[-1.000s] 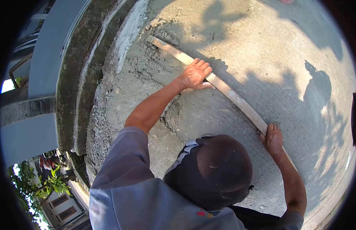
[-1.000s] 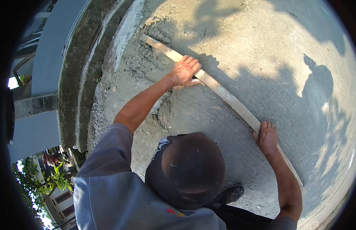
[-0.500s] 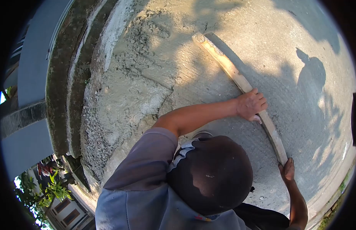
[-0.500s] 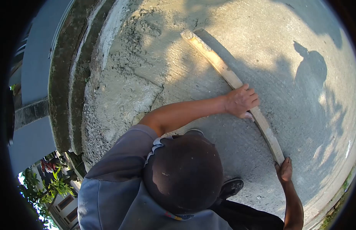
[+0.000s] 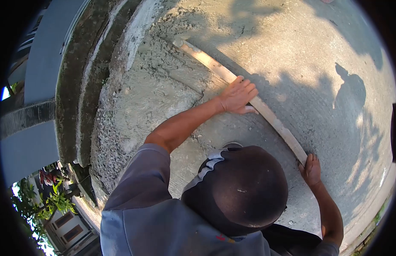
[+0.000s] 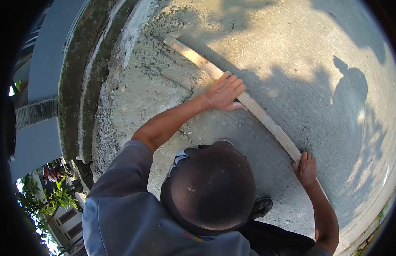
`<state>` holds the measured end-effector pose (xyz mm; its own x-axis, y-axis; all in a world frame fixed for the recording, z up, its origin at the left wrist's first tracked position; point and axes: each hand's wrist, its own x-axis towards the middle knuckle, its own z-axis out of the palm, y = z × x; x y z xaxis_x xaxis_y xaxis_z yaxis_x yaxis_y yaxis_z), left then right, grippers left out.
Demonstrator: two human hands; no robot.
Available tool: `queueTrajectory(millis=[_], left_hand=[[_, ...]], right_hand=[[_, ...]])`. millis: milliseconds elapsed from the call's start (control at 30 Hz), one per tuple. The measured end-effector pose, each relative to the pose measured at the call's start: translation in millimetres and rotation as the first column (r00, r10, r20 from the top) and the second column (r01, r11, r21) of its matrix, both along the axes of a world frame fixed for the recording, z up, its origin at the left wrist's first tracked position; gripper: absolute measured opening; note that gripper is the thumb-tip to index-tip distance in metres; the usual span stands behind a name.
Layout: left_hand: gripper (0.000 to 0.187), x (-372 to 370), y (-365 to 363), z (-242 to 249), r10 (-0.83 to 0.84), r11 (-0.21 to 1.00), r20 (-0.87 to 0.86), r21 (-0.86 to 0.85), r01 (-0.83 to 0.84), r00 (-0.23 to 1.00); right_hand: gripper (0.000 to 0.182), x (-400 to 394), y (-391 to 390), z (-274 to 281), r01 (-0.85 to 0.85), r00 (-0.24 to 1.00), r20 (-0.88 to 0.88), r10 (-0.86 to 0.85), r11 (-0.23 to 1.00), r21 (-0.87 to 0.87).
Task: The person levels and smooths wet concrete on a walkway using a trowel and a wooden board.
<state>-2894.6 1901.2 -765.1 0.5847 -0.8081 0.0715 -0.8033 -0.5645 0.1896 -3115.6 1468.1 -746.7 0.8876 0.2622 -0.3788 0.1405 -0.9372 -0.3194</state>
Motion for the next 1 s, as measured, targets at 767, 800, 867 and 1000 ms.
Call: queueTrajectory(millis=[767, 800, 867, 1000], left_hand=[[0.069, -40, 56, -2, 0.095, 0.995, 0.048, -0.008, -0.095, 0.994], [0.069, -60, 39, -5, 0.057, 0.998, 0.021, -0.031, -0.057, 0.998], [0.068, -88, 6, -17, -0.021, 0.997, -0.056, -0.077, 0.017, 0.998], [0.065, -43, 13, -14, -0.02, 1.0, 0.026, 0.005, 0.02, 0.999]], right_hand=[[0.044, 11, 28, -7, -0.143, 0.989, 0.041, 0.144, 0.989, -0.042], [0.045, -10, 4, -6, -0.155, 0.988, 0.008, 0.156, 0.986, -0.065], [0.047, -50, -38, -12, -0.133, 0.99, 0.022, 0.136, 0.986, -0.104], [0.047, -30, -19, -18, -0.057, 0.996, 0.07, 0.061, 0.997, -0.059]])
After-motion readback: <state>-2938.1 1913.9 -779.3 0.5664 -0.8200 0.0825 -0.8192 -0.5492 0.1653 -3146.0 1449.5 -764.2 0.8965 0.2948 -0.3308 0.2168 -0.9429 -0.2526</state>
